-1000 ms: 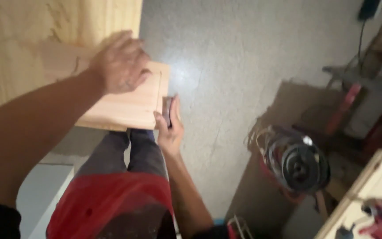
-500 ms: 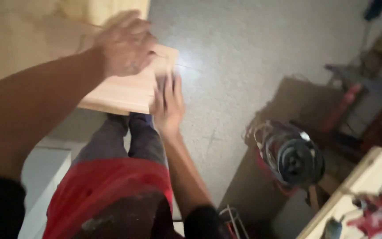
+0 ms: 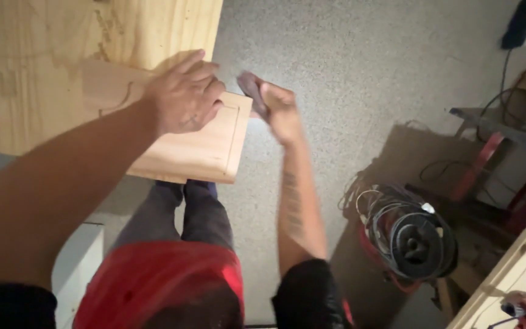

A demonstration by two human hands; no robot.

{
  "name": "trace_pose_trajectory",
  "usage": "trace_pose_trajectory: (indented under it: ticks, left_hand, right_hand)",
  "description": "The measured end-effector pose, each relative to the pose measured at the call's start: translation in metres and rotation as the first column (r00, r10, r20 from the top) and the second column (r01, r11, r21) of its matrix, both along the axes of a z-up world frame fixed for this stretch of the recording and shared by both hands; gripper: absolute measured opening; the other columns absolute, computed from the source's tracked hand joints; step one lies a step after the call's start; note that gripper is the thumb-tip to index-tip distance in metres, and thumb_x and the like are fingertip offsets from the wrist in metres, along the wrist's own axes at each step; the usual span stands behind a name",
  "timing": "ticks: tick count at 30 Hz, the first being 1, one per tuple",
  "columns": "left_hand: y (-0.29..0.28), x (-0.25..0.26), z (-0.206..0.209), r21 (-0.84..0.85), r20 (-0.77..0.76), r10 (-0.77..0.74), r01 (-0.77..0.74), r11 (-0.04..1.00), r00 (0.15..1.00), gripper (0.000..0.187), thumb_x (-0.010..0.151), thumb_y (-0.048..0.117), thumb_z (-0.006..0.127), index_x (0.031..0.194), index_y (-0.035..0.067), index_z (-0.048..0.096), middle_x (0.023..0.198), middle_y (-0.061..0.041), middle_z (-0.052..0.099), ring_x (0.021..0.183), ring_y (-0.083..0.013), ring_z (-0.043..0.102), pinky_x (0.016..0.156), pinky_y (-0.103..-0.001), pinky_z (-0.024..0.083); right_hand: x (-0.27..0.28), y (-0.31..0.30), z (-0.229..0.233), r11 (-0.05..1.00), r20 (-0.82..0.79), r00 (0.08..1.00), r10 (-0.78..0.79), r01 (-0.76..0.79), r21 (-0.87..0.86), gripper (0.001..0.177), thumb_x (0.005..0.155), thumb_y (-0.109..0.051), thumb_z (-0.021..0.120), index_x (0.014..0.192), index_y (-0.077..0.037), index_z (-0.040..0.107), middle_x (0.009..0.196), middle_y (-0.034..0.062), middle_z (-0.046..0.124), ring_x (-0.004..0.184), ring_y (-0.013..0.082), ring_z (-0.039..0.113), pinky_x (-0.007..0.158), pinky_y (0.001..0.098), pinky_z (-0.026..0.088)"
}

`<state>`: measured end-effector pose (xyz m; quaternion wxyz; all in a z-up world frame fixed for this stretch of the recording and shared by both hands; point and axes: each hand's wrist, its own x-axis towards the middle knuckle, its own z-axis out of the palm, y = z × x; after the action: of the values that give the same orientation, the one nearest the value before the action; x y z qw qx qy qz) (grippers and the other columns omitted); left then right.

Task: The person sands multiple small wooden panels on a workbench using a sanding block. They hold each panel with one hand and rub the surface with the sanding block in the other, then place the finished panel into a stack.

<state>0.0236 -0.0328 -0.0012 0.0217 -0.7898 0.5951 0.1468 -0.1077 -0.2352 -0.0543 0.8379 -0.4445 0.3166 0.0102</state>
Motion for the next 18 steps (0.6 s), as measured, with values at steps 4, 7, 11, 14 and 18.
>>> trace_pose_trajectory:
  ticks: [4,7,11,14,18]
  left_hand:
    - [0.011,-0.019,0.003,-0.132,-0.111,0.068,-0.083,0.988,0.991,0.045,0.102,0.031,0.041,0.129,-0.002,0.058,0.135,-0.024,0.059,0.132,-0.0359,0.05,0.125,-0.048,0.029]
    - [0.005,-0.01,-0.001,-0.406,0.024,0.083,-0.066,0.912,0.996,0.03,0.091,0.017,0.053,0.11,-0.001,0.066,0.117,-0.019,0.067,0.117,-0.0344,0.057,0.118,-0.045,0.041]
    - [-0.005,-0.004,0.033,0.039,-0.392,0.229,-0.233,0.972,0.891,0.041,0.093,0.013,0.041,0.117,-0.011,0.064,0.129,-0.03,0.06,0.131,-0.0408,0.048,0.123,-0.052,0.027]
    - [0.01,-0.016,-0.033,-0.229,-0.023,0.147,-0.149,0.962,0.989,0.043,0.09,0.032,0.049,0.116,0.005,0.069,0.121,-0.016,0.063,0.132,-0.0338,0.049,0.117,-0.044,0.032]
    - [0.002,-0.001,-0.019,-0.251,-0.113,0.167,-0.191,0.949,0.979,0.049,0.085,0.023,0.052,0.121,-0.007,0.064,0.128,-0.024,0.06,0.128,-0.0396,0.05,0.12,-0.049,0.033]
  right_hand:
    - [0.035,-0.015,0.071,0.722,-0.131,0.793,0.595,-0.599,-0.345,0.04,0.097,-0.035,0.062,0.114,-0.001,0.074,0.129,0.0216,0.067,0.102,0.0267,0.077,0.07,0.0325,0.072]
    - [0.069,-0.025,0.09,0.493,-0.316,0.615,0.722,-0.778,-0.388,0.028,0.099,-0.027,0.058,0.094,-0.005,0.076,0.098,0.0081,0.075,0.089,0.0151,0.073,0.067,0.0283,0.068]
    - [0.068,-0.028,0.128,0.433,-0.376,0.514,0.771,-0.856,-0.281,0.044,0.102,-0.025,0.048,0.064,-0.015,0.029,0.059,-0.0024,0.028,0.06,0.0098,0.057,0.082,0.0347,0.073]
    - [0.066,-0.01,0.067,0.33,-0.316,0.585,0.747,-0.738,-0.588,0.04,0.104,-0.024,0.056,0.067,-0.015,0.042,0.072,-0.0086,0.037,0.069,0.0083,0.036,0.06,0.0333,0.032]
    - [0.02,0.007,0.054,0.225,-0.155,0.759,0.632,-0.371,-0.901,0.028,0.108,-0.017,0.046,0.13,-0.012,0.062,0.124,0.0041,0.067,0.102,0.0225,0.072,0.079,0.0348,0.051]
